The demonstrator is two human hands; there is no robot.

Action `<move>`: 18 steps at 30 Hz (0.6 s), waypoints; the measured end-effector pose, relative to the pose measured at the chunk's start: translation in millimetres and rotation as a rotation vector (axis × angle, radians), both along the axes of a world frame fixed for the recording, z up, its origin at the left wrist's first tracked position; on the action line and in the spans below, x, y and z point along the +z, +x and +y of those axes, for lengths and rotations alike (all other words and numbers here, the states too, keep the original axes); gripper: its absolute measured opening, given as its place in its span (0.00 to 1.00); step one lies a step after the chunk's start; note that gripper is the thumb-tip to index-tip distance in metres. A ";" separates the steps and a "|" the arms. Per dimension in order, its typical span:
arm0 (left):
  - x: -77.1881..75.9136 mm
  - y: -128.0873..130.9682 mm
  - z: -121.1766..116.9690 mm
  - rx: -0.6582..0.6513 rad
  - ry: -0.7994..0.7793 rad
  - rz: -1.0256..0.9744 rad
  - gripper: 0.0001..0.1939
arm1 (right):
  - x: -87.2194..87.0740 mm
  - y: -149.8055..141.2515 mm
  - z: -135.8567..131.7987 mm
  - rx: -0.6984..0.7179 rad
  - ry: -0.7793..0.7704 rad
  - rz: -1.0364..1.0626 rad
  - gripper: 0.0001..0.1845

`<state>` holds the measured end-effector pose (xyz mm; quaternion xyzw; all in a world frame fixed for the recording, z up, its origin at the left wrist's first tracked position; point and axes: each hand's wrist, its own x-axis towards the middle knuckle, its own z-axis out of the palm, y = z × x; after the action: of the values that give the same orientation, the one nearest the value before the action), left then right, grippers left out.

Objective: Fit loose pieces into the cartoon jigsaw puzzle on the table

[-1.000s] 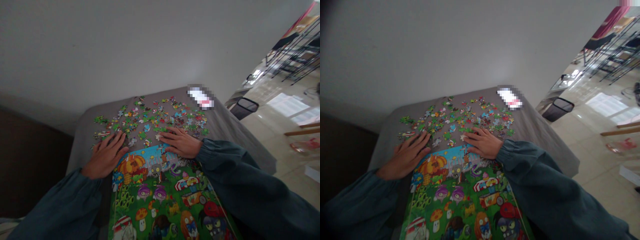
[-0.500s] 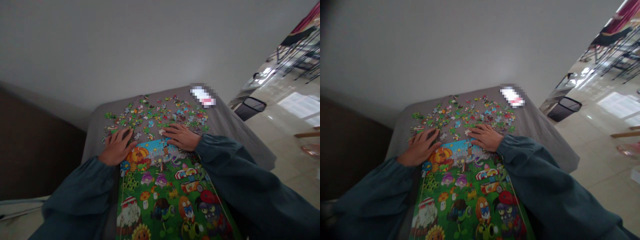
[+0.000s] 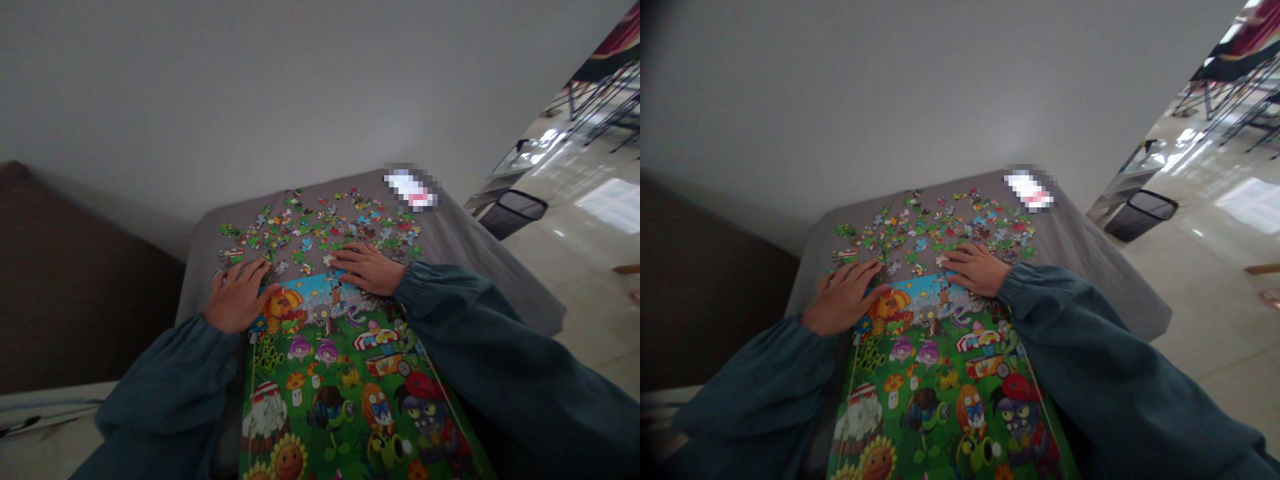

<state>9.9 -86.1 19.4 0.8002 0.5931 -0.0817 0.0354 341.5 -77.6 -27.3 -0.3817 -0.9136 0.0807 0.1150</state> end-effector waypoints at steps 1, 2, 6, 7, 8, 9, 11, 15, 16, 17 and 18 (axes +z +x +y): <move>-0.1 1.5 -1.6 0.000 0.022 0.004 0.34 | 0.0 0.0 -0.2 -0.001 0.004 0.001 0.28; -0.6 3.0 -2.9 0.001 0.046 0.009 0.34 | -0.2 0.0 -0.4 -0.002 0.009 0.002 0.27; -4.1 7.3 -4.4 0.018 0.110 0.020 0.35 | -1.5 -0.7 -1.4 -0.004 0.022 0.008 0.27; -4.7 7.7 -3.9 0.024 0.119 0.021 0.35 | -1.9 -1.0 -1.6 -0.005 0.023 0.013 0.28; -5.0 7.7 -3.0 0.027 0.121 0.021 0.35 | -2.3 -1.4 -1.7 -0.006 0.023 0.019 0.28; -5.0 7.4 -2.0 0.032 0.117 0.022 0.34 | -2.7 -1.8 -1.8 -0.008 0.021 0.027 0.28; -4.0 6.5 0.4 0.046 0.108 0.024 0.33 | -3.5 -2.4 -1.7 -0.016 0.012 0.045 0.29; -1.6 4.6 5.5 0.074 0.094 0.004 0.32 | -3.6 -2.7 -1.3 -0.022 -0.008 0.064 0.30; -1.6 4.1 6.6 0.072 0.090 -0.005 0.33 | -3.1 -2.7 -1.3 -0.024 -0.010 0.062 0.30; -1.9 3.5 7.6 0.067 0.088 -0.012 0.33 | -2.4 -2.9 -1.5 -0.026 -0.010 0.059 0.30; -2.8 2.9 8.4 0.060 0.088 -0.017 0.34 | -1.5 -3.2 -1.7 -0.028 -0.010 0.056 0.30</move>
<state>12.8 -77.7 16.6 0.7835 0.6195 -0.0475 0.0078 338.3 -79.3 -28.8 -0.3928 -0.9041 0.0945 0.1396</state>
